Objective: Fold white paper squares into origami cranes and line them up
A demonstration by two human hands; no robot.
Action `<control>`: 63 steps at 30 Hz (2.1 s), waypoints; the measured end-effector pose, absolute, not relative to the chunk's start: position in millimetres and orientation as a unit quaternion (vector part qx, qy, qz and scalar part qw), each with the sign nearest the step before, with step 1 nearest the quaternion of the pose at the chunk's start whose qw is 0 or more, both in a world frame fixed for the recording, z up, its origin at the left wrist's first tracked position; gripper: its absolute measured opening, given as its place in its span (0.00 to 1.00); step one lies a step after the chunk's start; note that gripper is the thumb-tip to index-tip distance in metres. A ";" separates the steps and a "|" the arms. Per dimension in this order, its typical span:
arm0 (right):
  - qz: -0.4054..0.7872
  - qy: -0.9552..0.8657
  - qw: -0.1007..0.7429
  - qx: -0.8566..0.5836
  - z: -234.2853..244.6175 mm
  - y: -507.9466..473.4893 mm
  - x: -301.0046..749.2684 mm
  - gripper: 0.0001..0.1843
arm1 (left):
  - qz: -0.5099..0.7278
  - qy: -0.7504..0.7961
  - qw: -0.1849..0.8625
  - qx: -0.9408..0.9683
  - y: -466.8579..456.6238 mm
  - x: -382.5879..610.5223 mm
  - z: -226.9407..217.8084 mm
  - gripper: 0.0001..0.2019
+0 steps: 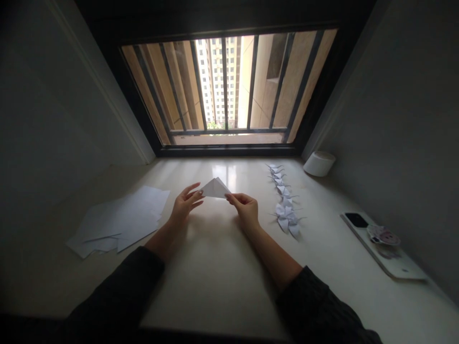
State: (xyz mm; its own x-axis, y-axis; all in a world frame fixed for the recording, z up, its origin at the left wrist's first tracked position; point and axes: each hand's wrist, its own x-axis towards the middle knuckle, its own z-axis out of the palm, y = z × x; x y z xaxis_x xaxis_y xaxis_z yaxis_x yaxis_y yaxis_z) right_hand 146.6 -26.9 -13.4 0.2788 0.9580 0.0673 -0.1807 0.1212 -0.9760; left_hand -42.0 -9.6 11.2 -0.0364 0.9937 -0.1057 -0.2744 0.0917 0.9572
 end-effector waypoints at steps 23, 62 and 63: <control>0.480 -0.424 0.630 -0.439 -6.6 -36.2 135.8 0.19 | 0.605 0.511 0.485 0.371 -19.7 -25.8 8.6 0.21; 0.372 -0.557 0.588 -0.454 -9.2 -42.6 135.7 0.17 | 0.540 0.469 0.391 0.579 -30.7 -24.3 11.8 0.14; 0.369 -0.563 0.588 -0.448 -10.3 -41.9 136.0 0.17 | 0.540 0.470 0.387 0.581 -30.9 -24.4 12.1 0.14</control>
